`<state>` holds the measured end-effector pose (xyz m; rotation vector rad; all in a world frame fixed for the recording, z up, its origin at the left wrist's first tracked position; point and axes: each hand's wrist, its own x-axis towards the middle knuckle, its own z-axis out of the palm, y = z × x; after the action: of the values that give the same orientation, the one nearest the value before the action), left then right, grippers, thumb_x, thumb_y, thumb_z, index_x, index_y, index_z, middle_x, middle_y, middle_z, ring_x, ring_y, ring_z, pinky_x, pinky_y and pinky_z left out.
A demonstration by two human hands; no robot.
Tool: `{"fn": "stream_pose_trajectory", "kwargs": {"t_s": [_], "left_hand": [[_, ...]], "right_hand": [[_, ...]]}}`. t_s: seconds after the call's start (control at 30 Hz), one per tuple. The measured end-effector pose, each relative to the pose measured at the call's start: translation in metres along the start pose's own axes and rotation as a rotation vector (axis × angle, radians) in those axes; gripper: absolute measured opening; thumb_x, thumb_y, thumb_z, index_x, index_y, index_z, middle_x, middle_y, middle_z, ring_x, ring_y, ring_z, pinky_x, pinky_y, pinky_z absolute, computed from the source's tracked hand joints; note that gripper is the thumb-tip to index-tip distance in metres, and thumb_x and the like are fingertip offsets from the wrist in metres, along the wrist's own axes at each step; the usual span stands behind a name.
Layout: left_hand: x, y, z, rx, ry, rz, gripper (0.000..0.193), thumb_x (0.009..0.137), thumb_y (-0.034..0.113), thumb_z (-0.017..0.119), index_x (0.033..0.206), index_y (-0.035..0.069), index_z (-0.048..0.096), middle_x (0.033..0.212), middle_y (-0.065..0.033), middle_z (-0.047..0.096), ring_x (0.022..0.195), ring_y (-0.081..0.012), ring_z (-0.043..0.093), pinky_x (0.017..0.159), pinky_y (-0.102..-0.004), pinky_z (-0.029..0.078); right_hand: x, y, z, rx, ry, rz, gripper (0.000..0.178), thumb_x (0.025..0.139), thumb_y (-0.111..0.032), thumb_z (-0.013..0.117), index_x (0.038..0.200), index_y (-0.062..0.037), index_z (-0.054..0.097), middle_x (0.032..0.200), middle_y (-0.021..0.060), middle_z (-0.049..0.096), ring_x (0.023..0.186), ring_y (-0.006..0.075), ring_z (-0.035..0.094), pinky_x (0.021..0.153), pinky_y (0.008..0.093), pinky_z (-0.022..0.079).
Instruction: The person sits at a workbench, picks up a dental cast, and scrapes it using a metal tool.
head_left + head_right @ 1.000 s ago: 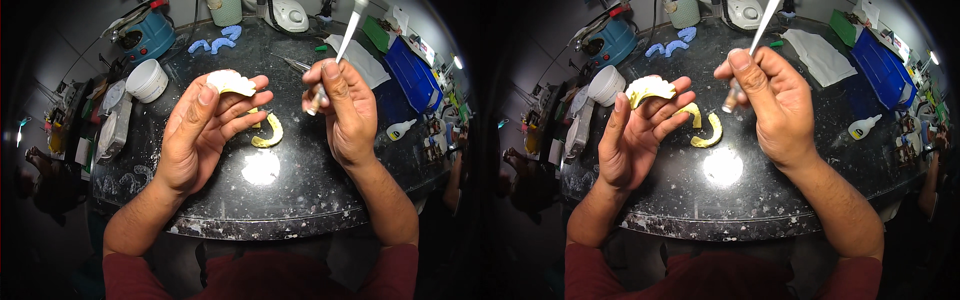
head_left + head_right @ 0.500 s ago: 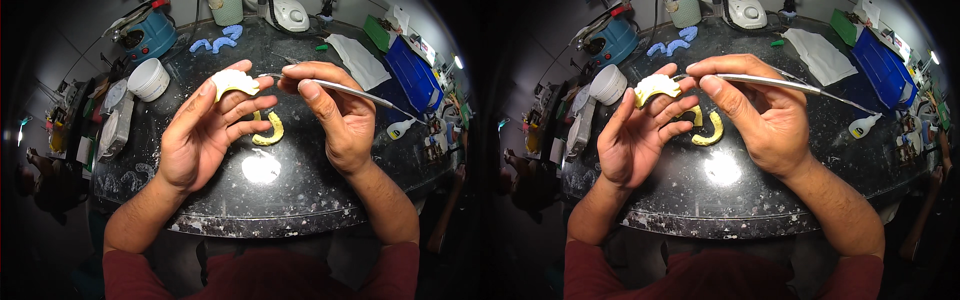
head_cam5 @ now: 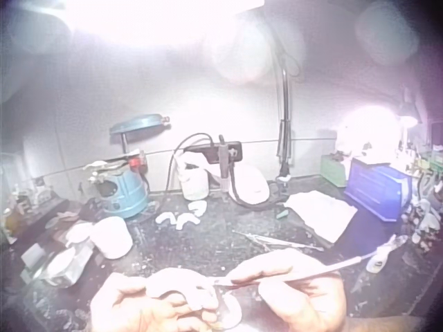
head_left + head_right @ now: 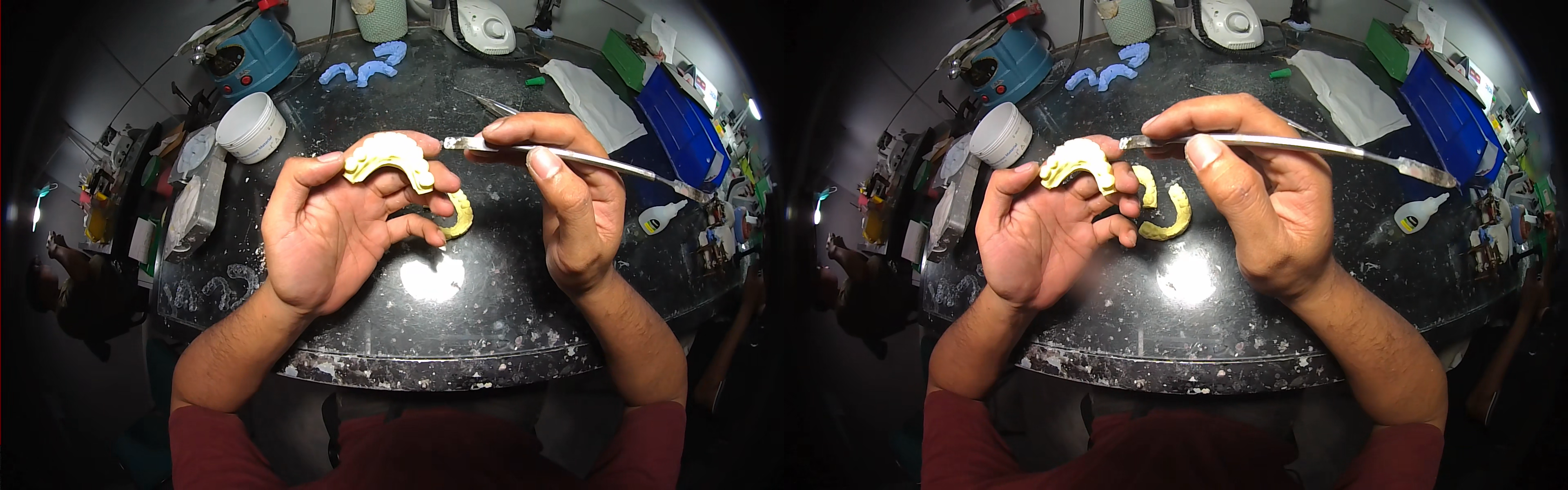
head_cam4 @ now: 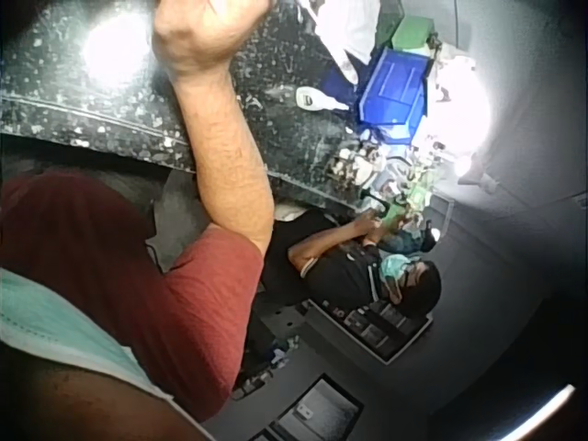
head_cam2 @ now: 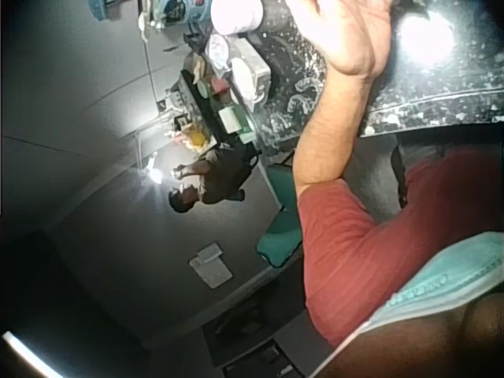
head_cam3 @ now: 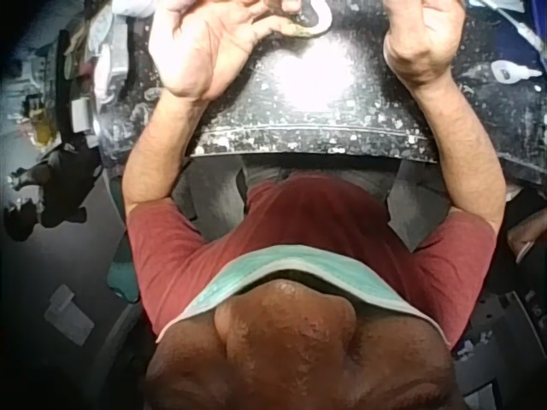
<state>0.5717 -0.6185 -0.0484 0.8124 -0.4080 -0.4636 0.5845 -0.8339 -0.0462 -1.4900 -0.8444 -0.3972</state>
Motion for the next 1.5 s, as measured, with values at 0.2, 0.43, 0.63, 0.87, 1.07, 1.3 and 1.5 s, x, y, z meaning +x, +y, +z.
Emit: {"fn": "stream_pose_trajectory", "kwargs": {"t_s": [0.2,0.43,0.63,0.87,1.07,1.3,1.5], "left_hand": [[-0.001,0.000,-0.002,0.001,-0.016,-0.024,0.064,0.088,0.043,0.028,0.129,-0.004,0.042,0.110,-0.0198,0.057,0.097,-0.0291,0.054,0.085,-0.0424,0.045],[-0.001,-0.001,0.000,-0.002,0.003,-0.031,0.064,0.087,0.043,0.028,0.130,-0.004,0.042,0.111,-0.0193,0.057,0.096,-0.0290,0.054,0.085,-0.0423,0.045],[0.000,0.000,0.000,0.008,-0.005,-0.019,0.070,0.087,0.043,0.029,0.139,-0.004,0.034,0.122,-0.0212,0.055,0.102,-0.0290,0.054,0.086,-0.0438,0.045],[0.002,-0.001,0.012,0.268,0.058,0.064,0.070,0.091,0.037,0.041,0.143,-0.006,0.024,0.131,-0.0226,0.048,0.114,-0.0266,0.053,0.086,-0.0397,0.050],[0.001,-0.007,0.014,0.652,0.145,0.340,0.065,0.084,0.008,0.068,0.139,-0.003,0.036,0.134,-0.0176,0.047,0.118,-0.0193,0.051,0.093,-0.0307,0.049],[-0.001,-0.007,0.010,0.895,0.240,0.462,0.067,0.076,-0.004,0.072,0.136,0.001,0.042,0.134,-0.0146,0.048,0.118,-0.0183,0.050,0.101,-0.0331,0.043],[-0.004,-0.006,0.009,1.002,0.241,0.506,0.063,0.075,-0.007,0.071,0.132,0.000,0.045,0.131,-0.0129,0.049,0.116,-0.0175,0.050,0.099,-0.0314,0.044]], "right_hand": [[0.000,0.004,0.002,0.088,0.044,-0.005,0.023,0.095,-0.013,0.042,0.111,0.0030,0.048,0.104,0.0185,0.060,0.097,0.0259,0.063,0.090,0.0406,0.051],[0.000,0.004,0.006,0.125,0.062,0.019,0.022,0.097,-0.012,0.041,0.111,0.0034,0.048,0.104,0.0185,0.060,0.097,0.0253,0.063,0.089,0.0402,0.052],[0.000,0.005,0.006,0.093,0.077,0.023,0.022,0.097,-0.012,0.042,0.111,0.0035,0.048,0.105,0.0181,0.060,0.096,0.0252,0.064,0.089,0.0388,0.052],[-0.001,0.004,0.005,0.063,0.079,0.005,0.022,0.096,-0.010,0.042,0.112,0.0039,0.049,0.105,0.0178,0.060,0.096,0.0243,0.064,0.089,0.0381,0.052],[0.000,0.003,0.004,0.061,0.098,-0.004,0.023,0.096,-0.010,0.042,0.112,0.0045,0.049,0.104,0.0177,0.061,0.095,0.0245,0.064,0.089,0.0387,0.052],[0.000,0.004,0.004,0.057,0.084,0.005,0.024,0.096,-0.011,0.042,0.112,0.0043,0.049,0.105,0.0179,0.061,0.095,0.0247,0.065,0.089,0.0393,0.053],[-0.001,-0.003,0.007,0.084,0.064,0.009,0.024,0.094,-0.012,0.041,0.110,0.0045,0.049,0.102,0.0188,0.059,0.095,0.0283,0.064,0.088,0.0425,0.053]]}}
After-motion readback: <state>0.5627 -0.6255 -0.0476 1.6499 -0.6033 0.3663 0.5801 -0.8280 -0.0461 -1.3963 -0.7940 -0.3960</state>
